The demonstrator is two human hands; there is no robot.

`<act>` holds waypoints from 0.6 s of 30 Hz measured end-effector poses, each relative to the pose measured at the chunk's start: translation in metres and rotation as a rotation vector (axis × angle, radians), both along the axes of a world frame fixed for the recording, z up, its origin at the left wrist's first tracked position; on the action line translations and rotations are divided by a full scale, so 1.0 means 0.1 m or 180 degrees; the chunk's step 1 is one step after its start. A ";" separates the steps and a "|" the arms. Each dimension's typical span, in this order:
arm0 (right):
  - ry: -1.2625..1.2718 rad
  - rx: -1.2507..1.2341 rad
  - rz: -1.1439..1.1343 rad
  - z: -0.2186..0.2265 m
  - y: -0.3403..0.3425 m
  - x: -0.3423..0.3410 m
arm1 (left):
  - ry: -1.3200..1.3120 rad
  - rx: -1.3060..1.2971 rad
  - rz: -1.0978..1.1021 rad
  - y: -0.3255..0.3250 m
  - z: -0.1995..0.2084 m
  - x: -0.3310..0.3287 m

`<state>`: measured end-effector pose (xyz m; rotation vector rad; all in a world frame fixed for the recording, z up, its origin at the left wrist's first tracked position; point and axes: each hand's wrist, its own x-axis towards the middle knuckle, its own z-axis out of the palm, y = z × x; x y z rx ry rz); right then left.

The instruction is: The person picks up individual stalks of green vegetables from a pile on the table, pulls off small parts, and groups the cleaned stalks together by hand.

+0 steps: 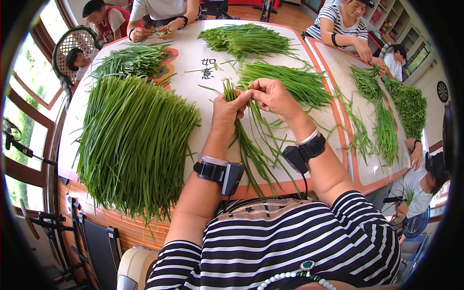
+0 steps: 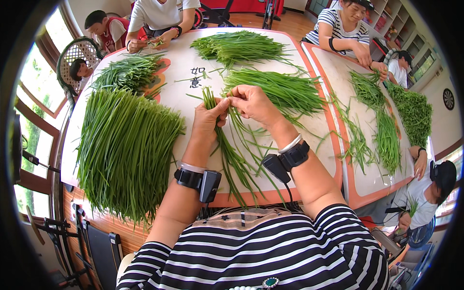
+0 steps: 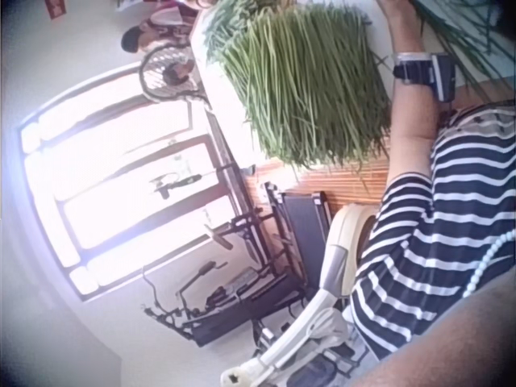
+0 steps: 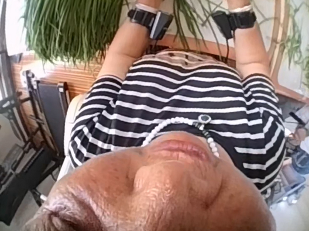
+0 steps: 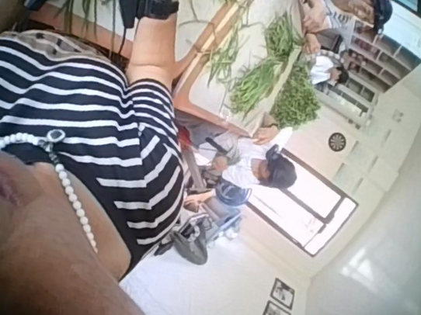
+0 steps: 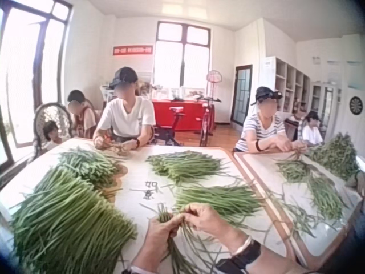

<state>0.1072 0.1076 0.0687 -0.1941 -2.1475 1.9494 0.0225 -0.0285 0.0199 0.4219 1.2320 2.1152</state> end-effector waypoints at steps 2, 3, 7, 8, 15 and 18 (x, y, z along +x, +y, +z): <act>-0.0019 -0.0001 0.0018 0.04 0.00 0.00 | 0.0044 0.0015 -0.0087 0.00 0.01 -0.01; -0.0022 0.0002 0.0017 0.04 -0.01 0.00 | 0.0041 0.0017 -0.0088 0.00 0.00 0.00; 0.0103 0.0121 -0.0220 0.03 -0.01 -0.02 | -0.0029 0.0024 -0.0155 0.01 0.01 0.02; 0.0164 0.0133 -0.0257 0.03 -0.01 -0.04 | 0.0051 0.0014 -0.0115 0.00 0.03 0.02; 0.0789 0.1126 -0.0273 -0.05 0.07 0.00 | 0.0139 0.0209 -0.0459 0.02 0.02 0.09; 0.0542 0.0330 -0.0039 -0.01 0.03 0.02 | 0.0228 0.0284 -0.0607 0.04 -0.03 0.06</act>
